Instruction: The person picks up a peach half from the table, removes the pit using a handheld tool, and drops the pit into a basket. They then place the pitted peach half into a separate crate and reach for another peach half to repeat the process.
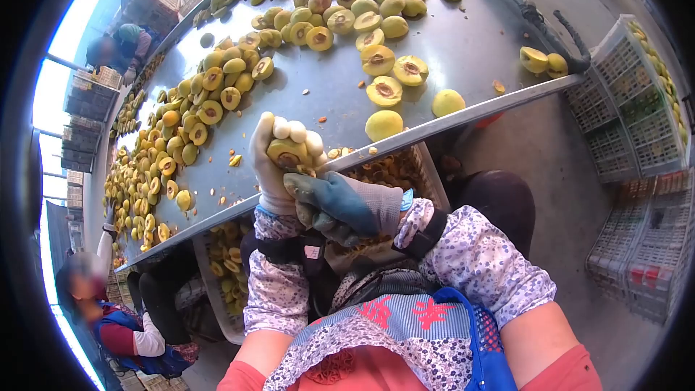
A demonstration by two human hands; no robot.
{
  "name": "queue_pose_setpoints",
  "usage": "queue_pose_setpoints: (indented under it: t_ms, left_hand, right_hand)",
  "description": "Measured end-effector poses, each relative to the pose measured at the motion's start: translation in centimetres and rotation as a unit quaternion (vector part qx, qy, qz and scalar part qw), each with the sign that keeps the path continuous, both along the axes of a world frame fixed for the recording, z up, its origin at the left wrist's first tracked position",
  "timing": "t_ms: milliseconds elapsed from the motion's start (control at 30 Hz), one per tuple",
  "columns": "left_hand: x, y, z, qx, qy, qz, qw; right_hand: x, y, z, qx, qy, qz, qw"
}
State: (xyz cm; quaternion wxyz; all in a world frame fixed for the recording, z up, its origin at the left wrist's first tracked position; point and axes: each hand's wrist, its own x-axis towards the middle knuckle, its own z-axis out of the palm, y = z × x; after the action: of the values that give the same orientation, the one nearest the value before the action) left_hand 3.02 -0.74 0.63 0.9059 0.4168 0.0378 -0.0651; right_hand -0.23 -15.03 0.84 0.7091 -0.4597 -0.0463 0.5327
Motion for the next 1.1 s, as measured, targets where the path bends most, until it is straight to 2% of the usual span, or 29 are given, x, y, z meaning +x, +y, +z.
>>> queue_pose_setpoints:
  t_ms: [33, 100, 133, 200, 233, 267, 300, 333, 367, 400, 433, 467, 500, 567, 633, 667, 700, 733, 767, 800, 833, 900, 967, 1033, 1100]
  left_hand:
    - [0.0, -0.2, -0.1, -0.089, 0.042, 0.023, 0.995]
    - [-0.4, -0.7, 0.8, -0.082, 0.058, 0.046, 0.994]
    - [-0.6, -0.7, 1.1, -0.077, 0.073, 0.072, 0.992]
    - [0.0, 2.7, -0.3, -0.067, 0.071, 0.047, 0.994]
    - [0.0, 4.4, -0.7, -0.057, 0.07, 0.017, 0.996]
    - [-0.7, 5.1, 0.1, -0.093, -0.002, 0.069, 0.993]
    - [-1.3, 6.3, 0.8, -0.147, -0.012, 0.156, 0.977]
    - [-1.8, 10.1, 0.6, -0.054, -0.02, 0.177, 0.983]
    - [-3.4, 10.7, 2.0, -0.041, -0.016, 0.266, 0.963]
    - [-5.4, 14.2, 1.6, -0.004, -0.046, 0.229, 0.972]
    - [-6.7, 16.3, 1.0, 0.277, -0.042, 0.326, 0.903]
    - [-7.6, 18.2, 1.2, 0.447, 0.034, 0.378, 0.81]
    - [-8.4, 20.5, 0.7, 0.547, 0.138, 0.365, 0.741]
    - [-8.2, 21.2, 0.3, 0.711, 0.084, 0.405, 0.569]
    - [-6.0, 14.3, 3.0, 0.667, -0.016, 0.385, 0.637]
    - [-4.8, 10.2, 4.1, 0.7, -0.031, 0.347, 0.624]
    - [-2.8, 9.2, 2.4, 0.776, -0.167, 0.33, 0.511]
    - [-1.1, 8.6, 1.2, 0.804, -0.192, 0.265, 0.496]
    - [0.1, 9.2, -1.2, 0.834, -0.11, 0.222, 0.493]
    - [1.6, 12.2, -5.5, 0.832, -0.046, 0.19, 0.519]
    - [1.8, 14.1, -5.4, 0.769, 0.076, 0.09, 0.628]
    - [1.3, 14.7, -4.8, 0.68, -0.009, 0.142, 0.719]
    - [1.0, 16.5, -4.4, 0.698, 0.022, 0.035, 0.715]
    - [-0.7, 16.3, -3.0, 0.69, 0.041, 0.063, 0.72]
    - [-1.7, 15.1, -1.7, 0.795, 0.007, 0.134, 0.591]
  right_hand:
    - [0.0, 0.2, -0.1, 0.001, 0.0, -0.001, 1.0]
    - [-0.1, 0.9, -0.9, 0.008, -0.191, -0.074, 0.979]
    - [-0.3, 1.4, -1.9, 0.01, -0.19, -0.073, 0.979]
    - [-0.6, 2.4, -3.7, 0.029, -0.381, -0.122, 0.916]
    - [-1.0, 2.0, -3.6, 0.033, -0.379, -0.122, 0.917]
    - [-1.4, 0.9, -3.4, -0.099, -0.404, -0.023, 0.909]
    - [-1.5, 0.2, -3.2, -0.23, -0.422, 0.078, 0.874]
    - [-1.6, 0.0, -3.0, -0.299, -0.409, 0.105, 0.856]
    - [-1.7, -0.2, -3.0, -0.3, -0.411, 0.106, 0.855]
    - [-1.8, -0.5, -2.9, -0.34, -0.442, 0.114, 0.822]
    - [-1.9, -1.0, -2.9, -0.382, -0.469, 0.117, 0.788]
    - [-1.9, -1.3, -2.5, -0.388, -0.467, 0.108, 0.787]
    - [-2.1, -1.2, -2.1, -0.383, -0.469, 0.083, 0.791]
    - [-2.3, -0.8, -1.9, -0.38, -0.47, 0.058, 0.794]
    - [-2.1, -0.7, -2.6, -0.426, -0.489, 0.078, 0.757]
    - [-2.0, -1.0, -2.6, -0.431, -0.502, 0.083, 0.745]
    - [-1.8, -1.4, -2.9, -0.433, -0.502, 0.08, 0.744]
    - [-1.8, -1.7, -3.5, -0.443, -0.506, 0.074, 0.736]
    - [-1.7, -2.0, -3.8, -0.449, -0.514, 0.07, 0.727]
    - [-1.6, -2.6, -3.6, -0.439, -0.527, 0.049, 0.726]
    - [-1.9, -3.1, -3.6, -0.421, -0.529, -0.003, 0.736]
    - [-1.5, -3.7, -3.5, -0.424, -0.533, 0.016, 0.732]
    - [-1.5, -4.1, -3.2, -0.409, -0.528, 0.032, 0.743]
    - [-1.4, -3.6, -2.9, -0.406, -0.539, 0.048, 0.736]
    - [-1.4, -3.7, -2.4, -0.409, -0.517, 0.058, 0.749]
